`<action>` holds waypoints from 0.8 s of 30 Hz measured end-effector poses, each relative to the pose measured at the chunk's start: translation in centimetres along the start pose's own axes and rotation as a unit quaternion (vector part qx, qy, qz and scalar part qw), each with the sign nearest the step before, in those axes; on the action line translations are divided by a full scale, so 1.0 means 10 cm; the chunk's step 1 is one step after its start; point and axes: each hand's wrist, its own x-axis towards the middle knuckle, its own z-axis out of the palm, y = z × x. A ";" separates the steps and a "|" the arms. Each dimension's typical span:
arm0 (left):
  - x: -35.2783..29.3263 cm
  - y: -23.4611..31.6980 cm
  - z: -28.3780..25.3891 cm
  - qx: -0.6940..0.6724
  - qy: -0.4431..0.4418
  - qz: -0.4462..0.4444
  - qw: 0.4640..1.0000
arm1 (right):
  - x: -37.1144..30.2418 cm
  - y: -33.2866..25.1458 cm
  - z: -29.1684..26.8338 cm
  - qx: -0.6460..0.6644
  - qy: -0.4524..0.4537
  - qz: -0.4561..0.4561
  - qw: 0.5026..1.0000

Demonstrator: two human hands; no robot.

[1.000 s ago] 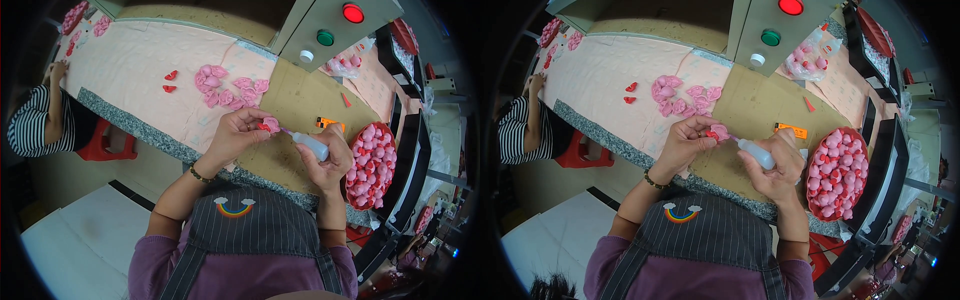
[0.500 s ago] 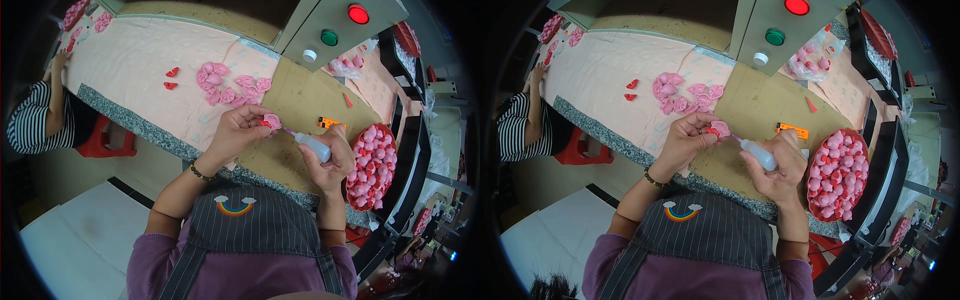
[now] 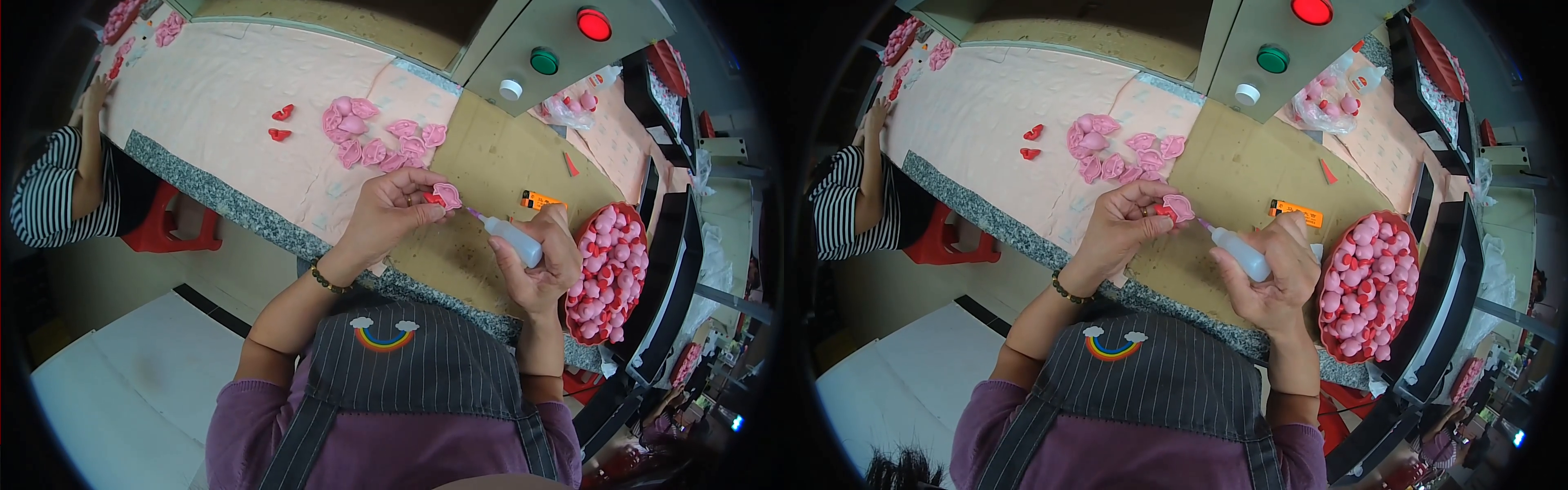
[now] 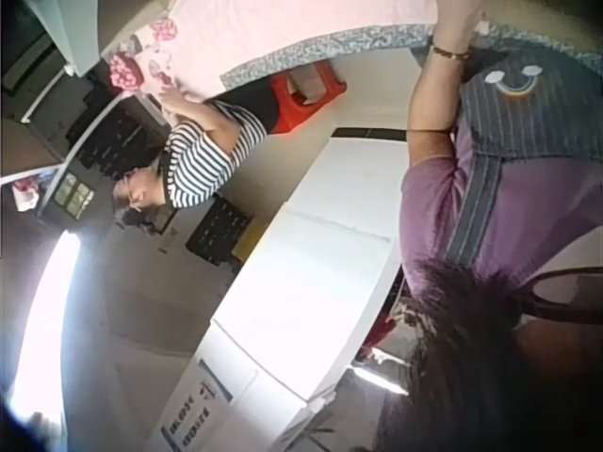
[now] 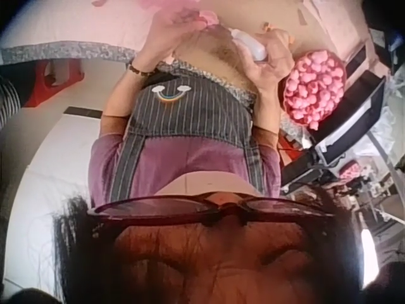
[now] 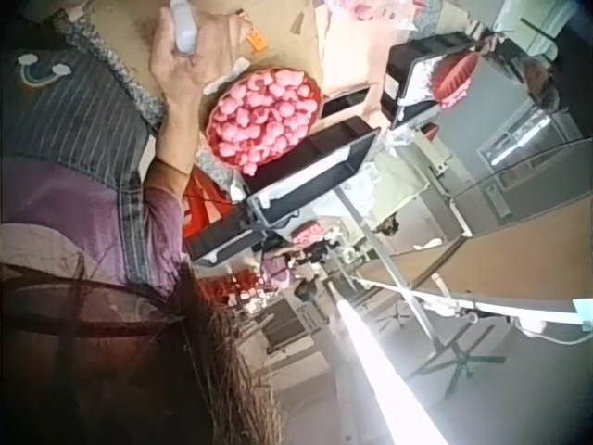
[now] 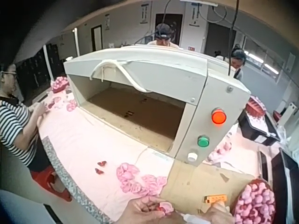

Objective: Applying glue to small pink toy components and assembling them at a factory workbench.

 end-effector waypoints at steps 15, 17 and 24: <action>-0.01 0.02 0.02 0.017 0.007 0.003 1.000 | 0.00 0.00 0.02 -0.003 -0.009 0.003 1.000; 0.00 0.02 0.02 0.012 0.005 0.005 1.000 | 0.00 -0.01 0.01 -0.001 -0.008 0.003 1.000; 0.01 0.00 0.01 0.009 0.000 0.005 1.000 | -0.01 -0.02 0.02 0.037 0.000 0.001 0.999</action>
